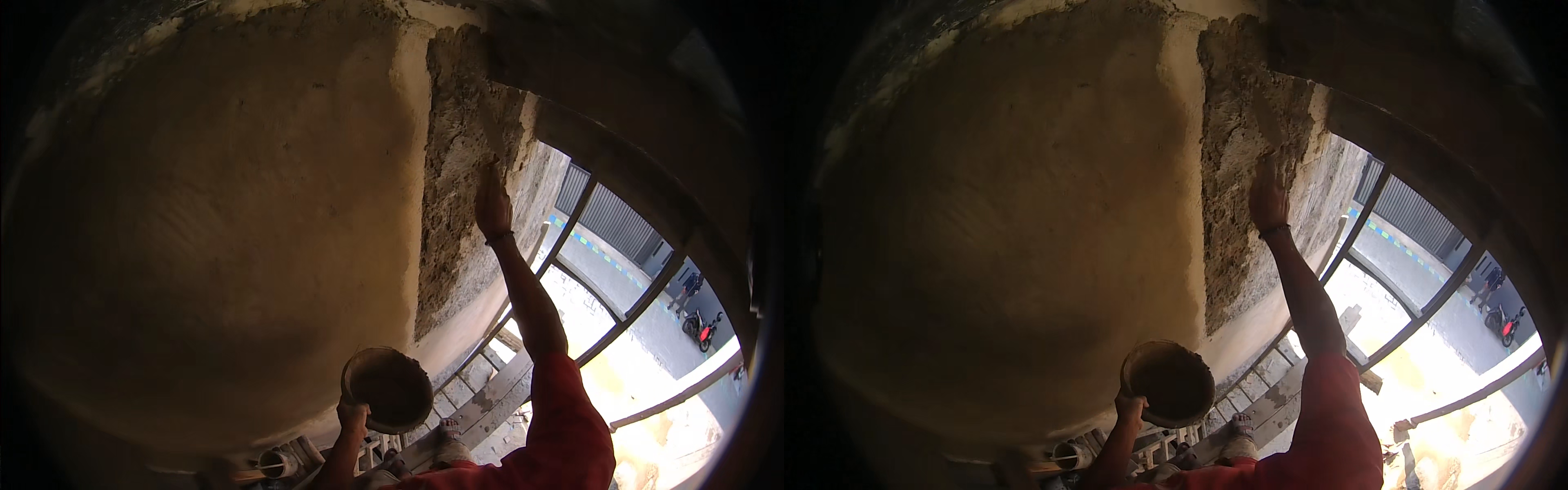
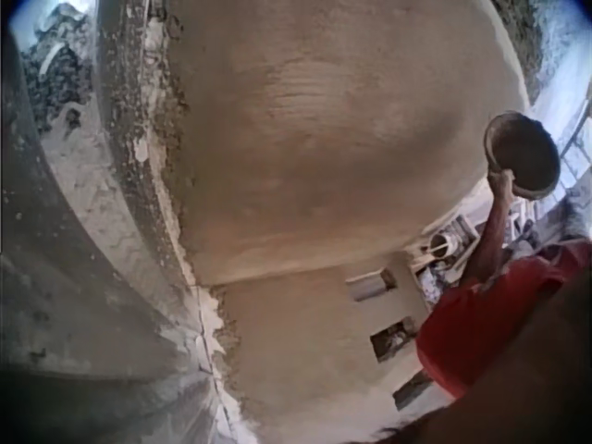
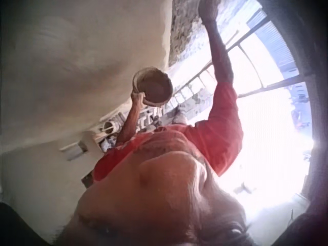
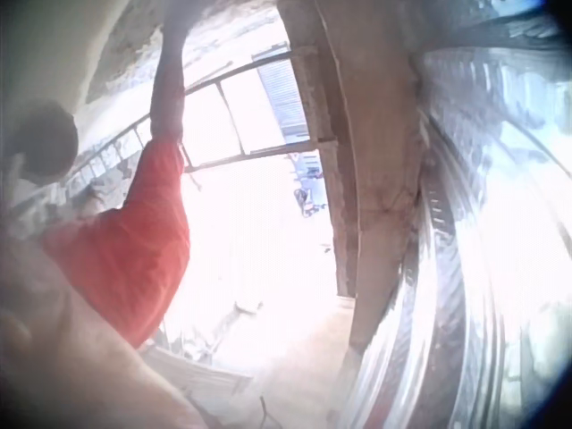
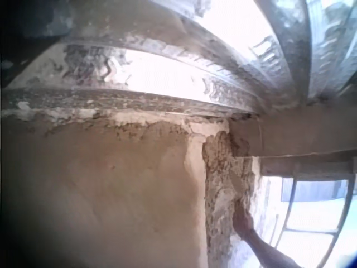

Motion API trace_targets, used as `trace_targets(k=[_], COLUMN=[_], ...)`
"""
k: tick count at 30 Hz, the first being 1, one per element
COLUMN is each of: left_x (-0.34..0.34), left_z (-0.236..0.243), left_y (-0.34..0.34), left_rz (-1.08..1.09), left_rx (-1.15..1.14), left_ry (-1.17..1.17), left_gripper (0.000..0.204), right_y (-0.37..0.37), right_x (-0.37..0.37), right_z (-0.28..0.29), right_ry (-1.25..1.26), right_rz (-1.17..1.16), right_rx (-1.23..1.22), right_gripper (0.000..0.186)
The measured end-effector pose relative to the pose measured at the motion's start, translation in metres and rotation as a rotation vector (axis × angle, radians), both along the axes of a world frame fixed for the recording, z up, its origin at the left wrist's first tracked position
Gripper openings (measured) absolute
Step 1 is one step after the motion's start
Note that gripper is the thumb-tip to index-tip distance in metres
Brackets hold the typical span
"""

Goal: The person applies mortar to a wall using a trowel, taking the mixture from a bucket while standing on a scaffold.

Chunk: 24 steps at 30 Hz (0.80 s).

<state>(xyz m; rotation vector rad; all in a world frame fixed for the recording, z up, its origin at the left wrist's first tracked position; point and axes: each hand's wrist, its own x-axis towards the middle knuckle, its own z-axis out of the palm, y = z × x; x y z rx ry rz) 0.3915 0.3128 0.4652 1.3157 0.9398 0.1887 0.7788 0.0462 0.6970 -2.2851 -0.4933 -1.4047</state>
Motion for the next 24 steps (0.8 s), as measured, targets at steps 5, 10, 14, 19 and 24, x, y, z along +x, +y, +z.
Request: trace_targets(k=[5,10,14,19,24], left_x=[0.018,0.037,0.055,0.078,0.079], left_z=[-0.008,0.024,0.034,0.067,0.106], left_y=[-0.006,-0.018,-0.033,-0.051,-0.064], left_rz=[-0.029,-0.283,-0.365,-0.627,-0.690], left_rx=[-0.028,-0.063,0.168,0.250,0.361], left_ry=[0.016,-0.007,-0.149,-0.257,-0.443], left_gripper=[0.058,0.072,0.064,0.062,0.062], right_y=[-0.025,-0.077,-0.104,-0.085,-0.066], right_x=[-0.132,-0.240,-0.286,-0.264,-0.267], right_z=[-0.080,-0.110,-0.106,-0.133,-0.142], right_ry=[0.690,1.346,1.381,1.056,1.599], right_rz=[0.312,0.424,0.489,0.432,0.520], right_rx=[0.379,0.560,-0.035,-0.639,-0.417], right_gripper=[0.038,0.034,0.030,0.018,0.021])
